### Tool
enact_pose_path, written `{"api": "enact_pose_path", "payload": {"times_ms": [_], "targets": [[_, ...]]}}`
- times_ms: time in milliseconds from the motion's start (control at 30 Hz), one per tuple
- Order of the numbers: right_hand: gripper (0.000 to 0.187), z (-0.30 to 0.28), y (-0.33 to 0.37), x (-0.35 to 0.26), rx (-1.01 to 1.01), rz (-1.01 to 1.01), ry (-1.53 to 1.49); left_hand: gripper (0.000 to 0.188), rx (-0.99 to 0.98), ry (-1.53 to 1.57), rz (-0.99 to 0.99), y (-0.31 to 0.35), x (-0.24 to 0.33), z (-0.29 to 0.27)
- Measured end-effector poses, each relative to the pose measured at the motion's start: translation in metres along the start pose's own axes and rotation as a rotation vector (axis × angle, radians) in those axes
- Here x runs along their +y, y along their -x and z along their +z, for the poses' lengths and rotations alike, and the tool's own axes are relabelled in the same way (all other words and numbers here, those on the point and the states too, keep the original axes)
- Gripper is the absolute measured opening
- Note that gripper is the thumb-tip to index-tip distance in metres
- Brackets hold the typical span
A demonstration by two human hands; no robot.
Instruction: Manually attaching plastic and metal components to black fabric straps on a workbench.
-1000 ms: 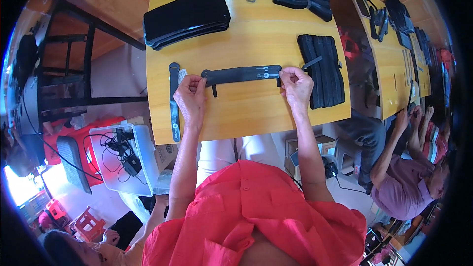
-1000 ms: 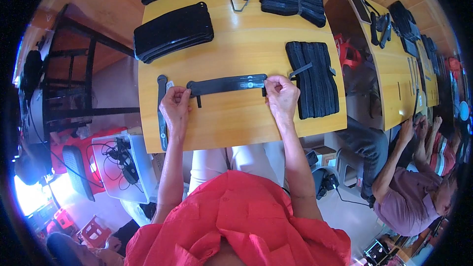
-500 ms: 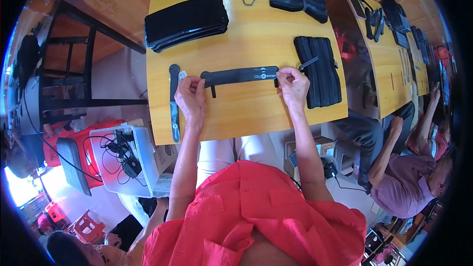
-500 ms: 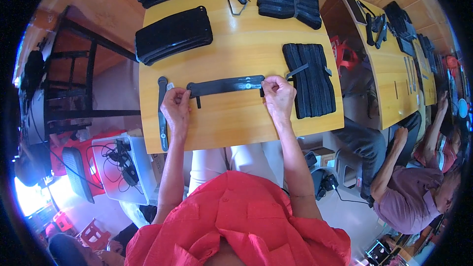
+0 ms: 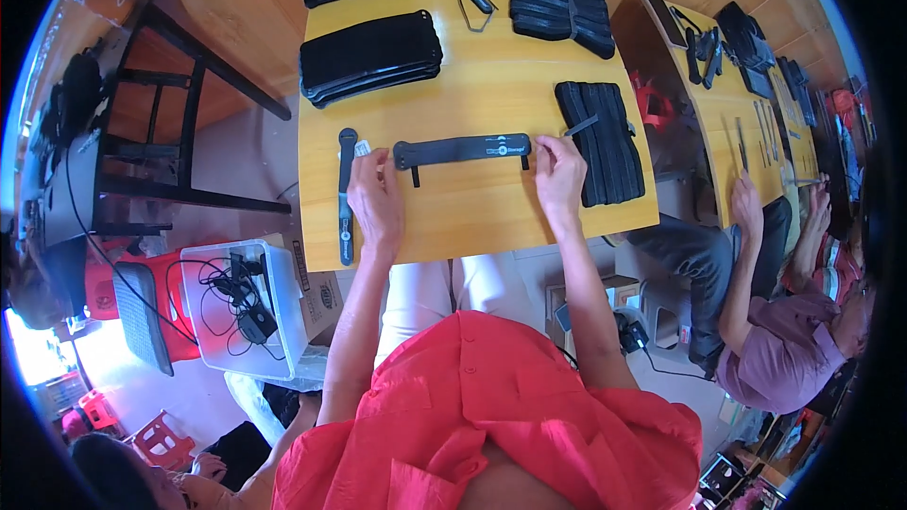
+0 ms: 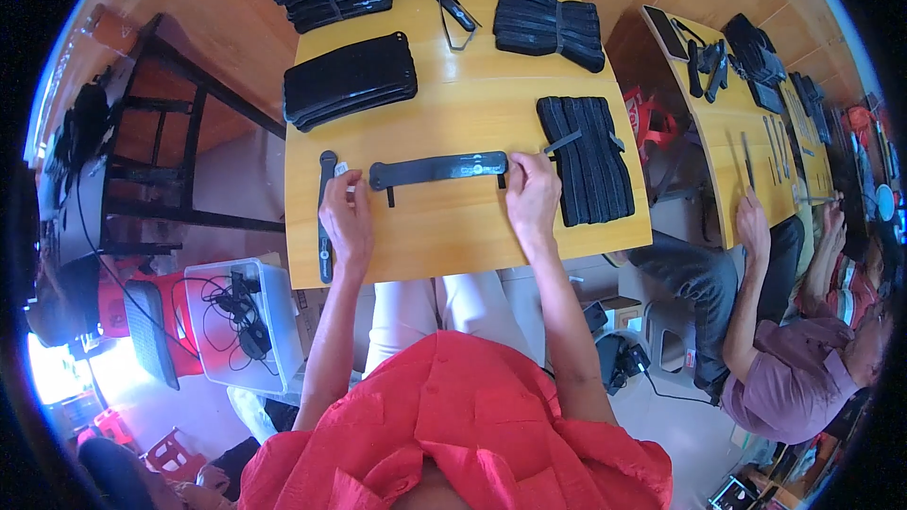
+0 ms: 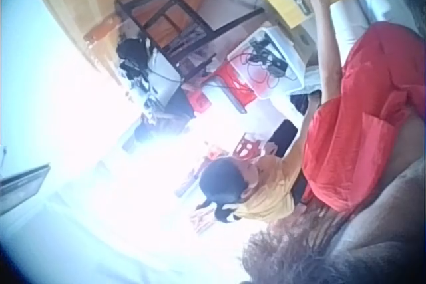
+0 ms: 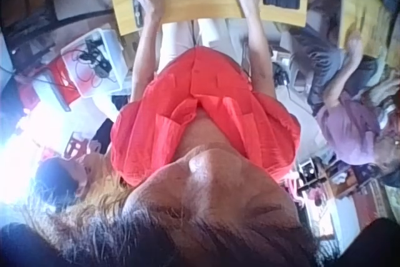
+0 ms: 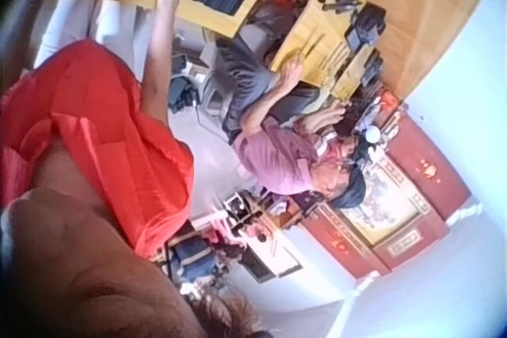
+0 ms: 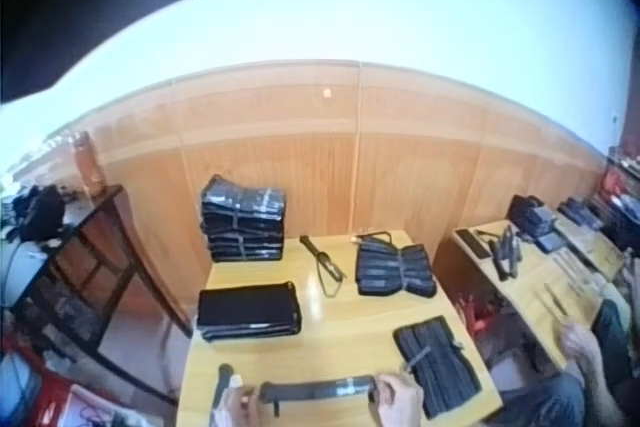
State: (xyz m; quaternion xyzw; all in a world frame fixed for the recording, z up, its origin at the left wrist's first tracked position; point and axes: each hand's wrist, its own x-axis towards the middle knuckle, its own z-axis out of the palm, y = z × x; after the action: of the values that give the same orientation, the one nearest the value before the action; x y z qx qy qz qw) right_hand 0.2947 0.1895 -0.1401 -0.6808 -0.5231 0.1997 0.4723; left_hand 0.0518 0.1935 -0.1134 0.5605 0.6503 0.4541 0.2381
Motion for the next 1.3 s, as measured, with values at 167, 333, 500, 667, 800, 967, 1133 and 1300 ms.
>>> {"api": "enact_pose_path", "payload": {"times_ms": [167,333,500,667,800,967,1133,1300], "targets": [[0.042,0.013,0.027,-0.053,-0.165,-0.500,0.454,0.059,-0.248,-0.521,0.467,0.026,0.019,0.007],[0.055,0.024,0.045,-0.035,-0.286,-0.502,0.607,0.074,-0.382,-0.595,0.465,0.035,-0.004,0.016],[0.055,0.023,0.043,-0.036,-0.320,-0.476,0.613,0.071,-0.393,-0.242,0.321,0.030,-0.005,0.003],[0.046,0.020,0.063,-0.068,-0.204,-0.535,0.483,0.043,0.011,-0.013,0.117,0.036,0.002,-0.062],[0.030,0.040,0.088,-0.090,-0.296,-0.582,0.240,0.034,0.126,-0.383,0.084,0.049,-0.024,-0.087],[0.019,0.041,0.111,-0.103,-0.430,-0.543,0.085,0.033,0.076,-0.439,0.060,0.055,-0.045,-0.091],[0.017,0.019,0.118,-0.117,-0.443,-0.480,-0.035,0.027,-0.195,0.523,-0.526,0.061,0.012,-0.113],[0.018,-0.016,0.129,-0.166,-0.432,-0.434,-0.250,0.033,-0.536,1.543,-0.573,0.079,0.036,-0.102]]}}
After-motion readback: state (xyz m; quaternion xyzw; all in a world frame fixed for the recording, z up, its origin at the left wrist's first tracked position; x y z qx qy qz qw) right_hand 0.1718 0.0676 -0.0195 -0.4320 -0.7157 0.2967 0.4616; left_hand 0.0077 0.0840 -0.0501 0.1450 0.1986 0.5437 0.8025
